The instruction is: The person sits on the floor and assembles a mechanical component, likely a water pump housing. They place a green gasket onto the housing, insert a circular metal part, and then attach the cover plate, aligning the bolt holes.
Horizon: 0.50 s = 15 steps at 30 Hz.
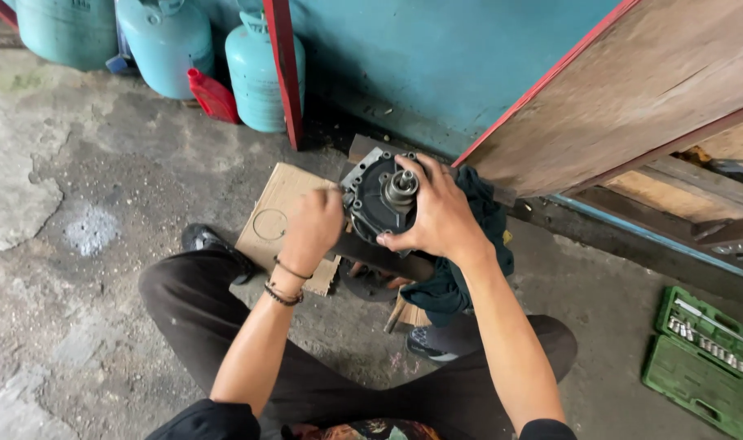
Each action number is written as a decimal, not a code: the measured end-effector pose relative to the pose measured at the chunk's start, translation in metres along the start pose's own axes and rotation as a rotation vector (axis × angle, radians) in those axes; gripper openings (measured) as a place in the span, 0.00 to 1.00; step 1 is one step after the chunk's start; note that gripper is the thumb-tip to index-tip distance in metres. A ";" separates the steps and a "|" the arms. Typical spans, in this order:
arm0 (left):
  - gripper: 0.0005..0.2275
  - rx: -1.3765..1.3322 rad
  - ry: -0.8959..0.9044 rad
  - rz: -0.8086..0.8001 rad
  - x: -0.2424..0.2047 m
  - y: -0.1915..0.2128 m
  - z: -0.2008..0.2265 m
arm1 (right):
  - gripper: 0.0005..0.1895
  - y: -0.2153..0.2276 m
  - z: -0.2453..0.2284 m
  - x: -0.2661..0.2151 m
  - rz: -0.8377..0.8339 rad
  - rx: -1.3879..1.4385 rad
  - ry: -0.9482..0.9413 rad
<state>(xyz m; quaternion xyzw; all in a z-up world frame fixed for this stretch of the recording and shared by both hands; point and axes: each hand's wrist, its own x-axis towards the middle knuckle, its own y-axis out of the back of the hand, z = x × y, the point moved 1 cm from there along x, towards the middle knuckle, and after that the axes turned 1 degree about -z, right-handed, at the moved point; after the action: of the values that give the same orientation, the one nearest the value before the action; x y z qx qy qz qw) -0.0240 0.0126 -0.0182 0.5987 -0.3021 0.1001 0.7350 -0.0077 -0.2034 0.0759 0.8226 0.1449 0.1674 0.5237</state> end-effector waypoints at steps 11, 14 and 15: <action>0.23 -1.012 0.080 0.009 0.010 0.035 0.026 | 0.66 -0.003 0.002 -0.002 0.017 -0.015 0.104; 0.30 -1.009 0.037 -0.040 0.006 0.026 0.017 | 0.65 0.001 0.001 -0.001 -0.010 -0.009 0.117; 0.37 -0.998 0.018 -0.050 0.005 0.023 0.014 | 0.65 0.003 0.001 0.000 -0.025 -0.012 0.127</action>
<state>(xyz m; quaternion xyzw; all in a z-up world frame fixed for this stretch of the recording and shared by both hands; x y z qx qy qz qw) -0.0360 0.0048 0.0051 0.1801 -0.2924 -0.0693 0.9366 -0.0069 -0.2057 0.0779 0.8052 0.1873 0.2136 0.5206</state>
